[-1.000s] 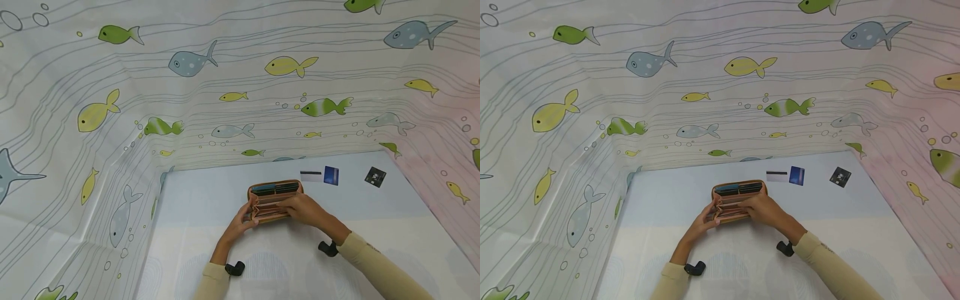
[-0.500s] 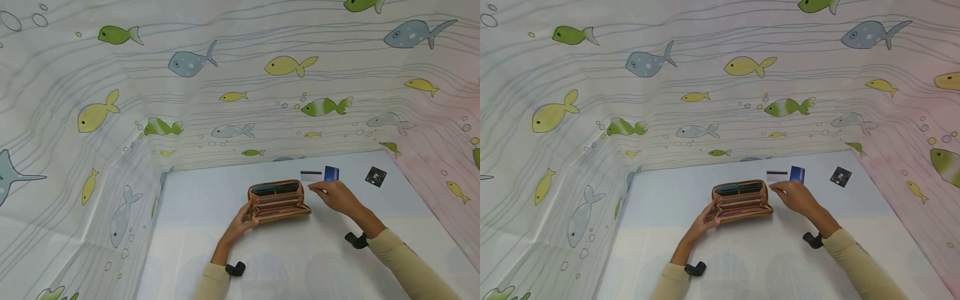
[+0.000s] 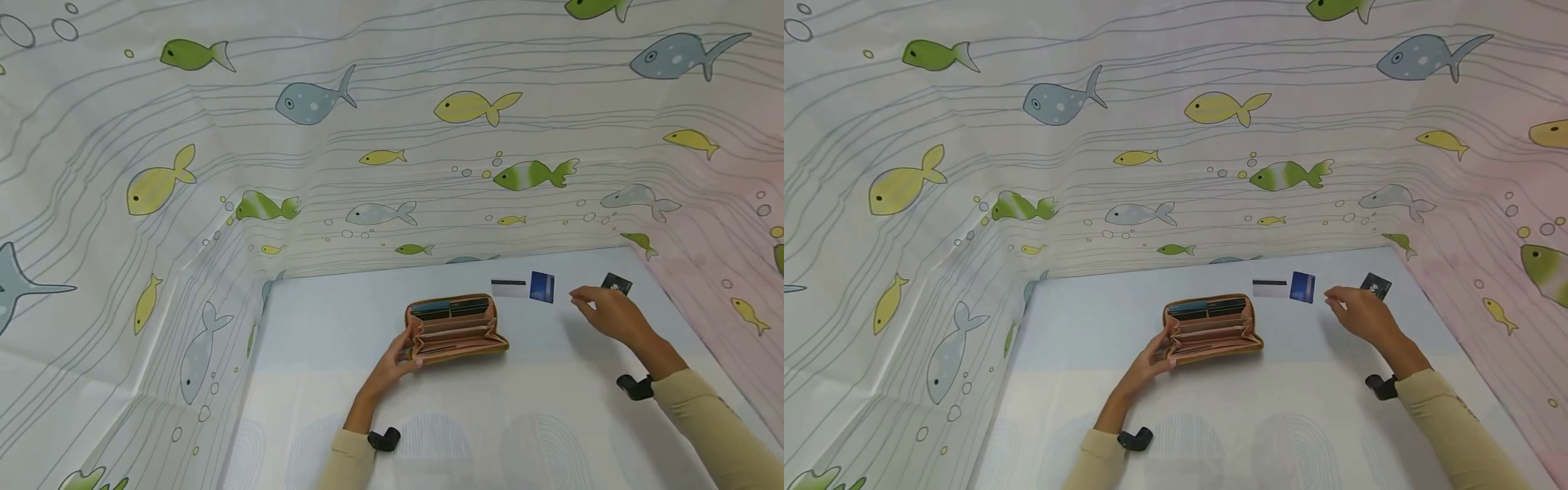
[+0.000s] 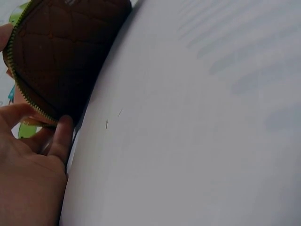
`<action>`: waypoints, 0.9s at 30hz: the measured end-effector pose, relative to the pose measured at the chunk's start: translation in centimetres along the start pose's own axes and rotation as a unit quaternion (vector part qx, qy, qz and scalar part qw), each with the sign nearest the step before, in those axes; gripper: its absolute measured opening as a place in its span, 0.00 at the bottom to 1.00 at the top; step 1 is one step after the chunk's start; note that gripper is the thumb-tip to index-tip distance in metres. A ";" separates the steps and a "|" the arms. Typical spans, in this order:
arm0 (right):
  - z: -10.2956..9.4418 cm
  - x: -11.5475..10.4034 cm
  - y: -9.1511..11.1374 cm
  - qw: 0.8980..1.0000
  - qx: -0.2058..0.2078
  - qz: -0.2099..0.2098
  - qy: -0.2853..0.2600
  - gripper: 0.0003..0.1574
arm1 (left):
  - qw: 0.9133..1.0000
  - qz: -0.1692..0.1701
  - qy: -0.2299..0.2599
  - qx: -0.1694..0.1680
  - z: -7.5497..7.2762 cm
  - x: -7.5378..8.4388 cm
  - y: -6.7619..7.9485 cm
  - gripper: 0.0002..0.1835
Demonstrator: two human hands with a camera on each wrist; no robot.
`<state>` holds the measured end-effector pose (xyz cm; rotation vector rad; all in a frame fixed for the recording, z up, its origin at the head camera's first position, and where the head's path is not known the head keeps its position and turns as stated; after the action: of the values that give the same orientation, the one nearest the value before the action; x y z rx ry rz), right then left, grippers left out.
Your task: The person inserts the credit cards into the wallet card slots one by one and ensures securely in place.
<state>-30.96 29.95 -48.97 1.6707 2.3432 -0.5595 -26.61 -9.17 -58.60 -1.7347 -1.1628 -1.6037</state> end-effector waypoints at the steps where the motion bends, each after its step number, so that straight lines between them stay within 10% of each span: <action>1: 0.0 0.8 0.2 1.000 -0.003 0.006 -0.002 0.15 | 1.000 0.000 -0.001 0.000 0.0 0.0 0.0 0.43; 16: 1.5 12.3 2.3 0.986 -0.055 0.158 -0.005 0.28 | 0.999 0.010 0.009 0.050 -0.3 -1.5 -0.5 0.42; 27: 3.8 15.4 1.9 0.979 -0.120 0.165 -0.027 0.35 | 1.000 0.001 0.007 0.017 -0.3 -1.3 -0.4 0.43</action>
<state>-34.55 42.16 -58.62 1.8448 1.9449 -0.2435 -27.04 -9.52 -59.93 -1.7007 -1.1754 -1.5835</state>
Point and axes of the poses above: each hand's wrist, its own y-axis away from the middle knuckle, its own z-axis out of the palm, x = y × z, the point moved 10 cm from there along -y, towards the middle knuckle, and after that the axes turned 5 degrees about -z, right-handed, at the moved point
